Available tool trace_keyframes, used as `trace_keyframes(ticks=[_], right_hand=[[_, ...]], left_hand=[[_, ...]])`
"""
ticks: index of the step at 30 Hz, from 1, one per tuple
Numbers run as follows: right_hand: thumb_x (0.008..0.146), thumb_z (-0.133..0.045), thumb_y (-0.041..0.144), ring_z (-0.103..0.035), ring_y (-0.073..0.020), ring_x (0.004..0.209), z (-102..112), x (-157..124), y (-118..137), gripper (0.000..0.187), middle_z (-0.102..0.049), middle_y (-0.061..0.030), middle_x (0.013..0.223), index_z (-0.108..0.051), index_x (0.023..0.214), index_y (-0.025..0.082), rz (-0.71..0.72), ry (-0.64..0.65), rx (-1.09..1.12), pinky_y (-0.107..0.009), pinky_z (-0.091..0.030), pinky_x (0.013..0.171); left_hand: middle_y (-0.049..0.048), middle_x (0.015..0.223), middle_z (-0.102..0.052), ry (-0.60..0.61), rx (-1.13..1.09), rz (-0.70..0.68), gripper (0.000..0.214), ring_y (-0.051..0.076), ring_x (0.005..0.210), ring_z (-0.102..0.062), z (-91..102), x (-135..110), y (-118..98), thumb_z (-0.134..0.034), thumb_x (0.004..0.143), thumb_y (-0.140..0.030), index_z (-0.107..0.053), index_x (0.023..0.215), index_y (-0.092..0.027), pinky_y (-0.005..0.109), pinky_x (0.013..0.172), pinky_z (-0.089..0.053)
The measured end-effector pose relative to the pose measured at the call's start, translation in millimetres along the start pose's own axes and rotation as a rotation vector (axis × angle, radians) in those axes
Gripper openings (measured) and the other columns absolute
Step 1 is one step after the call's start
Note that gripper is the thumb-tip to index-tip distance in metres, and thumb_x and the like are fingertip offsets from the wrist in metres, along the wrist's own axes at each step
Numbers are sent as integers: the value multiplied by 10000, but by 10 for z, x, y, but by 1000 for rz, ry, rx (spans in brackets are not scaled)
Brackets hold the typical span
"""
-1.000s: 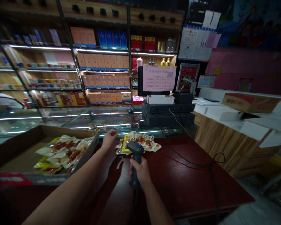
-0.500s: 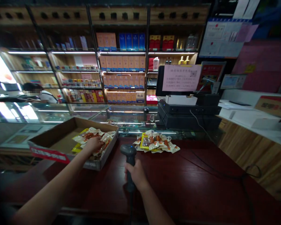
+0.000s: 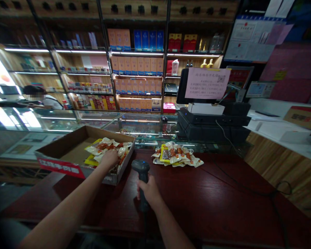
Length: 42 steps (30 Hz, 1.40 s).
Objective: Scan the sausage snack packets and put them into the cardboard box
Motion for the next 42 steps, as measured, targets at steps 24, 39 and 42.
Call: trace_keyframes(ticks=[24,39,42], right_hand=[[670,-649,349,-487,-90,342,-143,-6,488,304,-527,65,492,-546,884,159,109,42,-72,-186,-384,334],[667,-627,341,-474,-88,321,-83,20,435,280,-518,75,478,-533,860,161,91,-5,-56,-188,-379,322],[657,-643,350,-475,-89,321,50,12,429,312,-523,74,477,-538,880,158,103,-38,-21,-190,-381,321]], left_hand=[[61,1095,-678,-266,-75,-50,313,244,1020,-578,442,-649,-121,-541,811,-399,-648,1075,-268,380,884,-293],[76,1071,-683,-275,-67,-33,348,251,1020,-581,430,-630,-98,-527,807,-427,-644,1086,-255,367,869,-311],[78,1018,-696,-287,-103,8,369,249,960,-603,470,-595,-74,-521,808,-450,-646,1092,-250,334,818,-357]])
Point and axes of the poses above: each hand's wrist, its own x-axis towards the middle knuckle, its own z-axis out of the back of the hand, y = z × x, the point moved 9 cm from there along x, towards the middle knuckle
